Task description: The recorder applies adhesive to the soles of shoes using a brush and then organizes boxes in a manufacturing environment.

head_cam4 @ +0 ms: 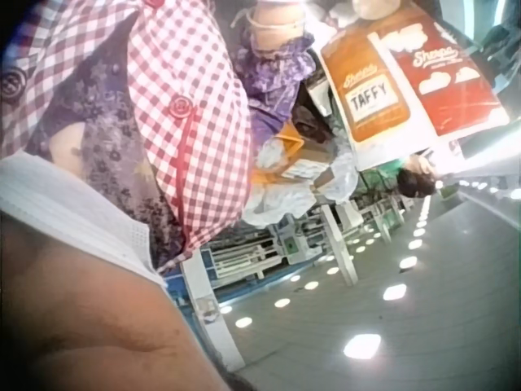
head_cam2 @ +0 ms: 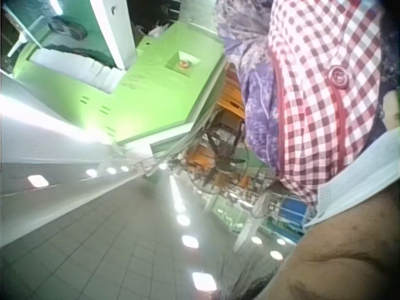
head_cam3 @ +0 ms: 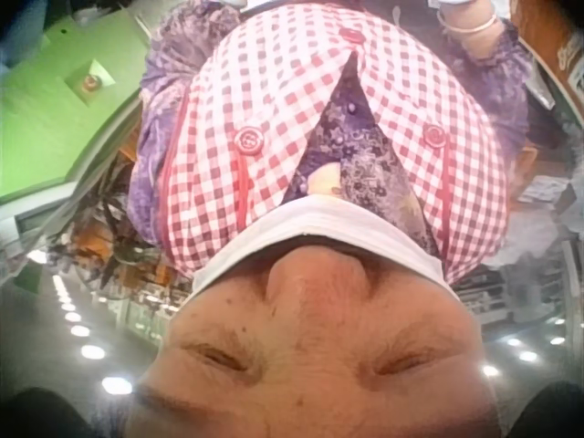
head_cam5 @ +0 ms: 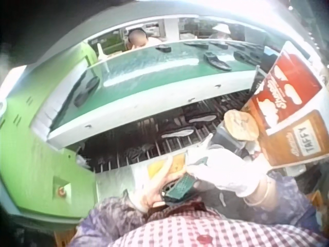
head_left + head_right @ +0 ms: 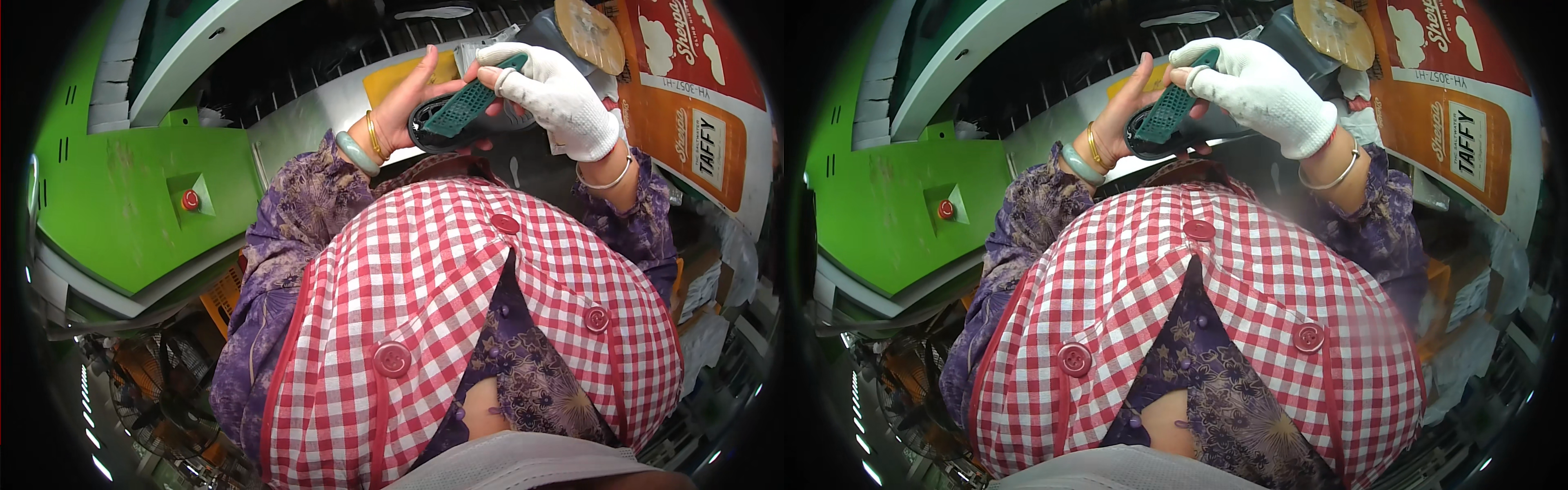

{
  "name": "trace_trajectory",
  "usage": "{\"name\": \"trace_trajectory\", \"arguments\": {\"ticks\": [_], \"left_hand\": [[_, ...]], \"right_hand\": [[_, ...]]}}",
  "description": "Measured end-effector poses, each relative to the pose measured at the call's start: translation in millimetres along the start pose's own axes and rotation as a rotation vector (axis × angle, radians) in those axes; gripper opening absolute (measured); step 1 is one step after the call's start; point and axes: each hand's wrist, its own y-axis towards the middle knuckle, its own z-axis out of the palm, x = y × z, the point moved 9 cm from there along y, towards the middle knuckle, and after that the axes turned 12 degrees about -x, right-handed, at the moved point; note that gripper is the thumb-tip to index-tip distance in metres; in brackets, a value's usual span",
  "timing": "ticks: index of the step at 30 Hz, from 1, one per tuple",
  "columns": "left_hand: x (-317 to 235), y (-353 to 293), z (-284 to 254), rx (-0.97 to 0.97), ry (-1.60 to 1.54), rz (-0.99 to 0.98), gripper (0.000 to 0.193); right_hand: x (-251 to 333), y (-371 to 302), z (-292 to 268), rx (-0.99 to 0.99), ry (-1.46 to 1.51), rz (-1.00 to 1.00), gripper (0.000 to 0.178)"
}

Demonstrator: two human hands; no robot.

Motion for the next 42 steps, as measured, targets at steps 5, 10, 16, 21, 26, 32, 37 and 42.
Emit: {"name": "trace_trajectory", "arguments": {"ticks": [5, 10, 16, 21, 26, 32, 37, 42], "left_hand": [[-11.8, -5.9, 3.8, 0.015, 0.014, 0.029, 0.069], [-19.4, -8.4, 16.9, 0.266, -0.012, 0.127, 0.058], [-15.1, 4.4, -0.5, 0.245, 0.021, 0.018, 0.058], [-23.5, 6.6, -6.9, 0.106, 0.146, 0.22, 0.062], [-14.6, 2.9, -4.7, 0.103, 0.212, 0.024, 0.07], [3.3, -8.4, -5.3, 0.122, 0.186, -0.183, 0.09], [0.0, -6.1, -23.3, 0.091, 0.185, -0.131, 0.072], [-42.7, -29.4, -76.0, -0.144, 0.004, 0.376, 0.057]], "right_hand": [[12.1, 9.2, 8.9, 0.074, -0.115, -0.093, 0.03], [19.8, 8.8, 17.5, 0.12, -0.107, -0.061, 0.035], [25.6, 7.9, 21.8, 0.152, -0.066, -0.044, 0.036], [23.0, 6.9, 18.4, 0.165, -0.009, -0.046, 0.024], [8.1, 4.2, 4.6, 0.168, -0.042, 0.045, 0.024], [-13.8, -12.6, -18.4, 0.11, -0.022, 0.077, 0.021], [-46.9, -23.3, -51.3, -0.067, 0.124, 0.117, 0.02], [-81.3, -32.2, -125.7, -0.533, 0.354, -0.062, 0.025]]}}
